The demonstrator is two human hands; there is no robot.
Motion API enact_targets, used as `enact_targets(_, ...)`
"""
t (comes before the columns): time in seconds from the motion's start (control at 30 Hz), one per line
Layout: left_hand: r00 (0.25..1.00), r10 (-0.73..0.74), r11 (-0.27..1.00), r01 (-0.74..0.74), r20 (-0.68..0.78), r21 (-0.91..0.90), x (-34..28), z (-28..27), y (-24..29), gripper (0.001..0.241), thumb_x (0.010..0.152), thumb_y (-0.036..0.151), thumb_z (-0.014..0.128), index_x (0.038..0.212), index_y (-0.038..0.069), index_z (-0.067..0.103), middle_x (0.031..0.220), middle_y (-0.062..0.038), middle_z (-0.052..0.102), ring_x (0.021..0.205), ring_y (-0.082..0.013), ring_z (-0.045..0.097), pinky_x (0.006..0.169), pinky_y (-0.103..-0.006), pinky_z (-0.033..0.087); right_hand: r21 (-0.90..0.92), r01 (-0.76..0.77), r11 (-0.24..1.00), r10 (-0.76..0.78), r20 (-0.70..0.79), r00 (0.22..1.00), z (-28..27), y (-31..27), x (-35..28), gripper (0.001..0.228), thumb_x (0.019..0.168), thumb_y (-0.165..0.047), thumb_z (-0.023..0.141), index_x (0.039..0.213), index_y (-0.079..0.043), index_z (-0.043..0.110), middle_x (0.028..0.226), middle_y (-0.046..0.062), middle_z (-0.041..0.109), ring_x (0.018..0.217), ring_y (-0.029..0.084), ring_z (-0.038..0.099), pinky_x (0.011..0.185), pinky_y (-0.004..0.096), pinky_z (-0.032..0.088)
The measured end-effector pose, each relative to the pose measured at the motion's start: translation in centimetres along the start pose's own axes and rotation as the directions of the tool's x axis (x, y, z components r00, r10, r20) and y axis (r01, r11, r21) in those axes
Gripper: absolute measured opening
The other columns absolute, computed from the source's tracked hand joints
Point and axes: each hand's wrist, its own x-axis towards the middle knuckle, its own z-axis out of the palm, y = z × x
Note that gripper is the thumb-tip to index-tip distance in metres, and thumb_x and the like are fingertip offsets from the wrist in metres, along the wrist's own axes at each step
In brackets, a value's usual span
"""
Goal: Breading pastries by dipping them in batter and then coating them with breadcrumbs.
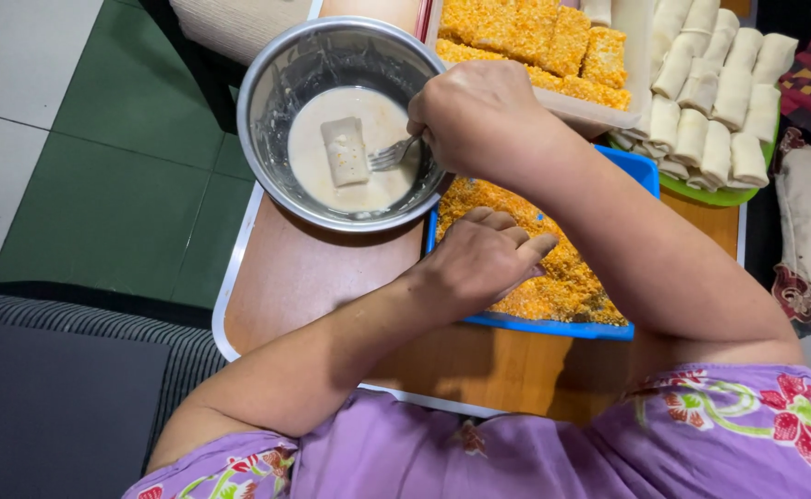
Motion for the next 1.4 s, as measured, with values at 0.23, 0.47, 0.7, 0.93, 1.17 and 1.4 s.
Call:
enact_targets(0.23, 0.999, 0.020, 1.000, -0.020, -0.050, -0.012, -0.2, 0.6, -0.1, 0.041, 0.085, 0.028, 0.074, 0.123, 0.013, 0.068, 0.092, -0.005, 0.073, 0.098, -0.0271, 0.067, 0.089, -0.0449, 0.050, 0.056, 0.026, 0.998, -0.021, -0.091, 0.996, -1.1, -1.5, 0.4, 0.016, 0.084, -0.024, 0.074, 0.097, -0.025, 0.083, 0.082, 0.011, 0.075, 0.076, 0.035, 0.072, 0.062, 0.049, 0.054)
enact_targets(0.47, 0.986, 0.046, 0.999, -0.043, -0.161, 0.020, -0.2, 1.5, -0.4, 0.027, 0.084, 0.027, 0.073, 0.108, 0.016, 0.069, 0.103, -0.005, 0.074, 0.107, -0.0268, 0.068, 0.098, -0.0438, 0.050, 0.086, 0.121, 0.989, -0.096, -0.250, 0.964, 0.7, -3.3, 1.7, 0.022, 0.078, -0.028, 0.077, 0.098, -0.021, 0.082, 0.081, 0.013, 0.072, 0.078, 0.036, 0.071, 0.063, 0.049, 0.054)
enact_targets(0.7, 0.975, 0.074, 0.997, -0.069, -0.208, 0.032, -0.3, 1.2, -0.5, 0.028, 0.080, 0.025, 0.072, 0.106, 0.016, 0.067, 0.107, -0.006, 0.074, 0.111, -0.0268, 0.068, 0.102, -0.0441, 0.049, -0.013, 0.093, 0.996, -0.093, -0.272, 0.958, 1.1, -2.9, 1.6, 0.017, 0.082, -0.023, 0.074, 0.097, -0.021, 0.082, 0.083, 0.011, 0.072, 0.082, 0.033, 0.071, 0.063, 0.047, 0.055)
enact_targets(0.93, 1.000, 0.007, 1.000, -0.008, -0.023, -0.012, -0.2, 0.2, -0.1, 0.039, 0.084, 0.025, 0.074, 0.120, 0.012, 0.067, 0.094, -0.006, 0.072, 0.098, -0.0280, 0.068, 0.092, -0.0453, 0.050, -0.152, 0.004, 0.988, -0.035, -0.202, 0.979, -0.1, -0.9, 0.6, 0.016, 0.082, -0.013, 0.072, 0.092, -0.022, 0.081, 0.082, 0.010, 0.073, 0.082, 0.033, 0.072, 0.063, 0.047, 0.055)
enact_targets(1.17, 0.983, 0.054, 0.998, -0.059, -0.175, -0.024, -0.1, 1.0, -0.5, 0.027, 0.084, 0.024, 0.074, 0.108, 0.013, 0.069, 0.106, -0.007, 0.073, 0.107, -0.0287, 0.068, 0.097, -0.0443, 0.050, 0.011, 0.013, 1.000, -0.012, -0.056, 0.998, 1.0, -2.5, 0.9, 0.014, 0.077, -0.019, 0.075, 0.090, -0.020, 0.081, 0.078, 0.015, 0.073, 0.076, 0.038, 0.072, 0.061, 0.051, 0.055)
enact_targets(1.4, 0.985, -0.148, 0.973, 0.160, 0.086, -0.168, 0.6, -0.3, 0.2, 0.028, 0.092, 0.030, 0.068, 0.110, 0.008, 0.072, 0.108, -0.017, 0.072, 0.100, -0.0365, 0.069, 0.087, -0.0476, 0.054, 0.161, 0.062, 0.985, -0.040, -0.135, 0.990, 5.0, -3.2, 1.8, 0.023, 0.085, -0.010, 0.066, 0.107, -0.012, 0.073, 0.082, 0.018, 0.073, 0.079, 0.040, 0.073, 0.069, 0.053, 0.055)
